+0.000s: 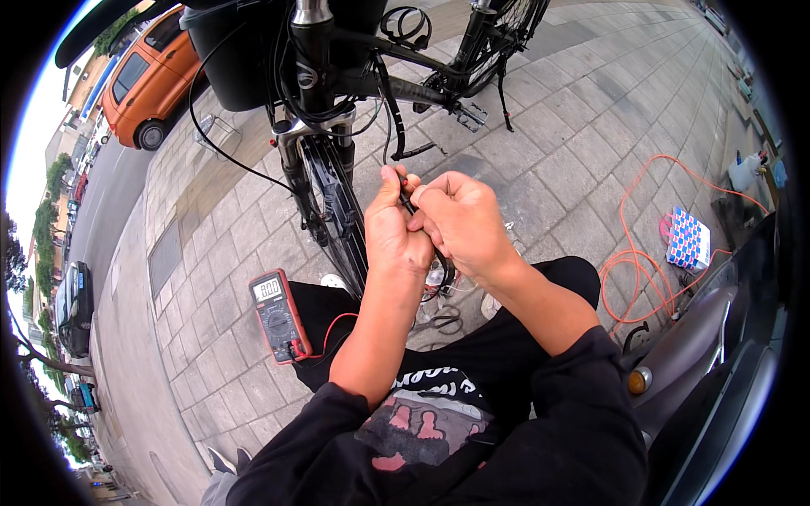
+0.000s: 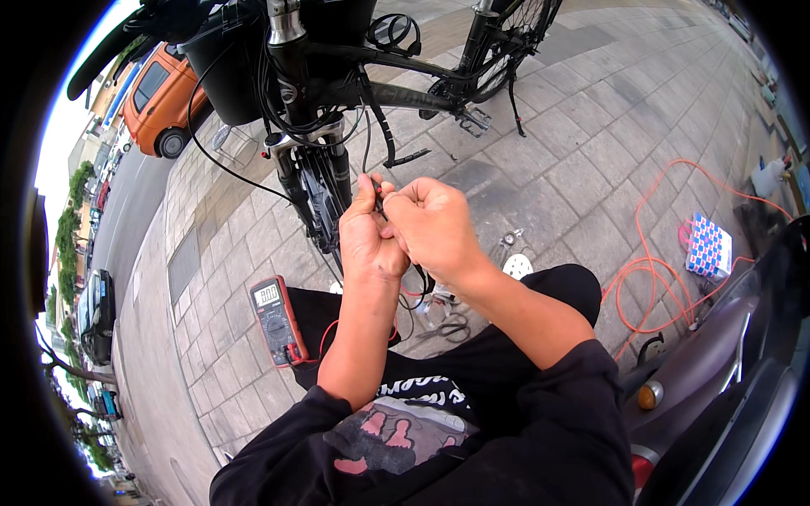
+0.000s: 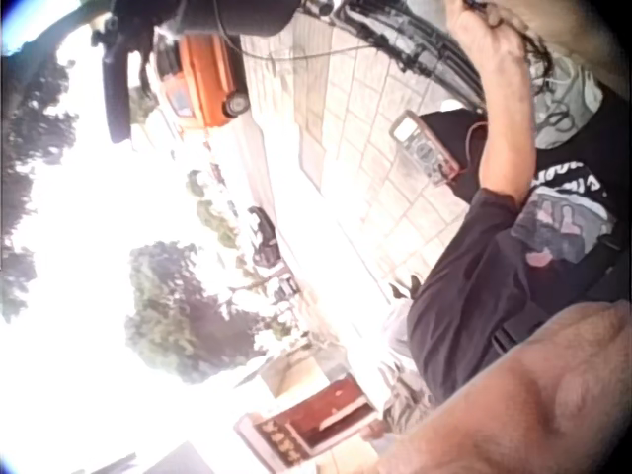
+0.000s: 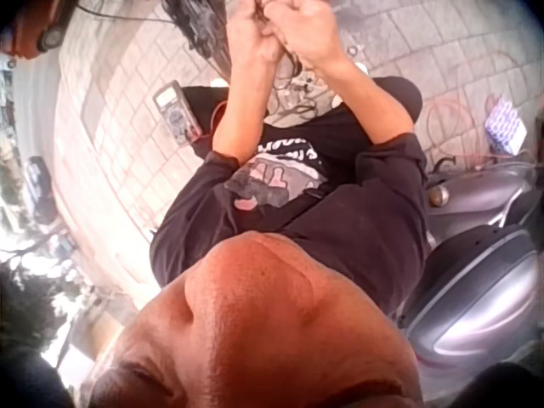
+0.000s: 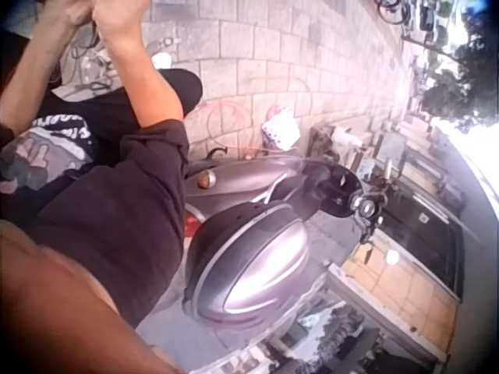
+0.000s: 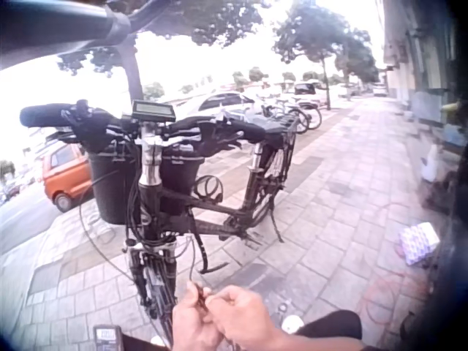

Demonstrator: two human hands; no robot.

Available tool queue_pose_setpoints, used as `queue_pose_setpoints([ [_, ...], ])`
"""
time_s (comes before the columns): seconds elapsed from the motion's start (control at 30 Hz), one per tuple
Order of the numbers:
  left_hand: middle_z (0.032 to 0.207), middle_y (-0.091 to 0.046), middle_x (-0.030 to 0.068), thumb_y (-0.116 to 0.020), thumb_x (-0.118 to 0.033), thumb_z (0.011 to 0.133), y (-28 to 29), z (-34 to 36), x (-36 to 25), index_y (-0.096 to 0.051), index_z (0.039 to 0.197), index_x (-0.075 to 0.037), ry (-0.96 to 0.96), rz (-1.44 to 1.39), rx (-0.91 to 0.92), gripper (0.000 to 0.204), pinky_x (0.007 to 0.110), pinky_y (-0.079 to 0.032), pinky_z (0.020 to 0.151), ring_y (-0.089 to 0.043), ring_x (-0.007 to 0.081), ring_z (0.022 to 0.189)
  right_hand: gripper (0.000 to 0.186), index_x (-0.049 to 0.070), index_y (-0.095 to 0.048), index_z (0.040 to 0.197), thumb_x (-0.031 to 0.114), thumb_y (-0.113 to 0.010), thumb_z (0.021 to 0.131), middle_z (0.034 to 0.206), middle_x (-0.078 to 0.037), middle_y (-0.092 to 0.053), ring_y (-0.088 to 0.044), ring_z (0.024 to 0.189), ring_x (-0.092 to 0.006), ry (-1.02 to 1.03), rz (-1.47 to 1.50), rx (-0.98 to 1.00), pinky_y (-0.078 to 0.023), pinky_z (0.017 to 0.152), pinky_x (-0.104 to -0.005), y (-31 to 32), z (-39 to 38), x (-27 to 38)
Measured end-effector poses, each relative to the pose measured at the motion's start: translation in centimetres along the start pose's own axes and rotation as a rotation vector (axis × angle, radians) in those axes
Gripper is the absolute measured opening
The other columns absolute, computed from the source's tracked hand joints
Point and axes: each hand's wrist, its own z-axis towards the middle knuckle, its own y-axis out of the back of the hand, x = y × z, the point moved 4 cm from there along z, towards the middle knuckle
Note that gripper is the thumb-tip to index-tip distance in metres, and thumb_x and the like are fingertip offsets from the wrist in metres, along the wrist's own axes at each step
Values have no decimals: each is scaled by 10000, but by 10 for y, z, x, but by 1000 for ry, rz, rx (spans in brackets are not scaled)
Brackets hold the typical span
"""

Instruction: The person sits on the sidewalk and uses a multimeter to test the electrical connections on a bicycle's handlebar. They connect the multimeter probes to various wires and components, then adjust the handlebar and basket.

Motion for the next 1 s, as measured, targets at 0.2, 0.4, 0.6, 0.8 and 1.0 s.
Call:
queue_pose_setpoints([
  [0.2,826,-610,23,-621,-353,1063,-20,6,-13,-616,1039,-96,-4,20,42,259,220,-347,420,-547,136,697,134,0,-601,865,71,-620,978,656,-41,-638,-524,494,-34,26,-89,195,-397,449,-224,-21,-35,-10],
  [0.4,868,-581,9,-630,-383,1055,-11,1,-3,-632,1071,-100,81,-64,104,284,235,-362,443,-525,135,691,171,1,-604,858,101,-627,995,621,-25,-623,-513,506,-28,97,-169,161,-390,462,-221,-6,-17,19],
  [0.6,841,-567,-6,-624,-367,1060,-9,2,0,-644,1065,-106,152,-144,129,262,236,-343,444,-472,103,644,163,-19,-631,857,107,-647,959,662,-35,-654,-546,532,-42,56,-214,79,-419,481,-238,-1,-3,7],
  [0.8,841,-593,-23,-629,-374,1057,-6,2,-1,-655,1045,-111,161,-112,120,264,238,-333,433,-456,82,590,132,-26,-636,870,86,-652,937,732,-66,-689,-573,563,-54,34,-229,69,-443,499,-241,1,2,2],
  [1.0,848,-600,-22,-622,-386,1059,-4,2,-1,-646,1046,-119,148,-71,178,268,224,-320,408,-439,74,539,136,-48,-634,870,77,-642,922,740,-73,-702,-616,607,-64,55,-198,92,-482,532,-236,1,3,-1],
])
